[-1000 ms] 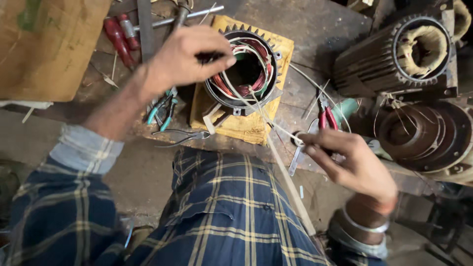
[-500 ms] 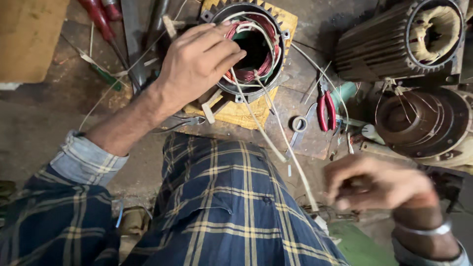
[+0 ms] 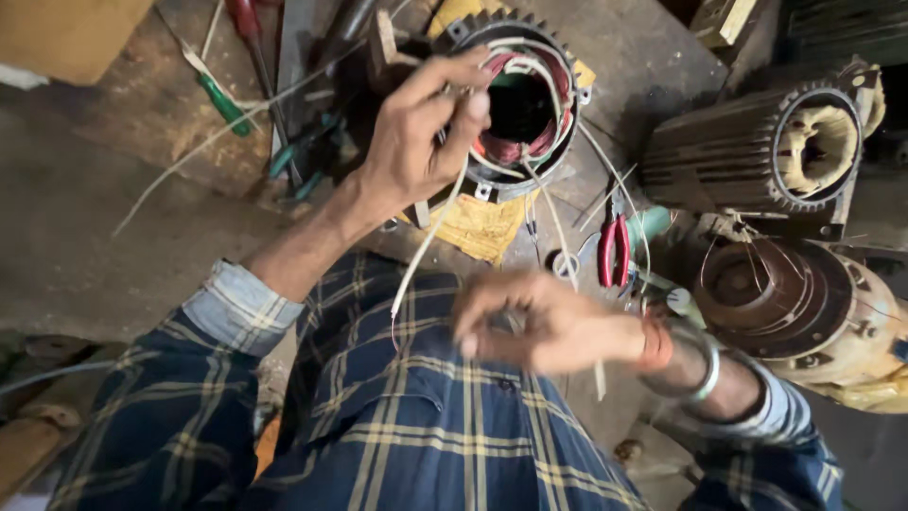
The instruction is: The person strips insulation from copper wires, inserts them into a motor stator, and secures them with electrical tape. They retrieve a roll of tape from a shelf, return to the workbench, and continue wrapping and taping the wires.
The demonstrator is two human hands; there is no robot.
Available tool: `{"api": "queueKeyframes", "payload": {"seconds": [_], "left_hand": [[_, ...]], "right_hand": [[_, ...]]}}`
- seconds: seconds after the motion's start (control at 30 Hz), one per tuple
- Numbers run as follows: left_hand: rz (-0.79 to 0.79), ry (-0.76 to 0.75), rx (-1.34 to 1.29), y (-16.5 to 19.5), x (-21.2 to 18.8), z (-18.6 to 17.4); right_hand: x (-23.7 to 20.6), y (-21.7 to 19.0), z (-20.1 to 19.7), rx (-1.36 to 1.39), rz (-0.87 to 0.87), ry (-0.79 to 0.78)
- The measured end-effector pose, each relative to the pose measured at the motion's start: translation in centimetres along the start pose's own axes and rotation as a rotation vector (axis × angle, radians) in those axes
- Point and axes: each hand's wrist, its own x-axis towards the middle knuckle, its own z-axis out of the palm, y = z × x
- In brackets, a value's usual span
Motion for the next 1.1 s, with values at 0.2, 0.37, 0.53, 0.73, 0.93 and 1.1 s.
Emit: {"api": "queueKeyframes", "payload": {"seconds": [0.2, 0.37, 0.53, 0.73, 0.93, 1.1], "left_hand": [[-0.325, 0.073, 0.019, 1.4, 0.4, 1.8], [-0.210, 0.369, -0.345, 0.7, 1.6, 3.3], [-0.276, 0.528, -0.453, 4.4, -3.9, 1.4], [-0.265, -0.105, -0.177, 7.7, -9.2, 2.9], [-0.289, -0.106, -0.153, 7.0, -8.9, 4.5], [-0.550, -0.123, -0.391, 7.5, -9.5, 7.4]], "right_hand": [[-2.5, 3.1, -4.7, -1.246, 0.017, 0.219], [-3.4, 5.6, -5.3, -1.149, -0.102, 0.470], [-4.6, 6.6, -3.8, -0.631, 0.124, 0.651], [-4.2, 7.1, -1.4, -0.287, 0.023, 0.696], [-3.7, 6.2, -0.8, -0.284, 0.061, 0.848], [-4.6, 7.7, -1.8, -0.419, -0.068, 0.726]]}}
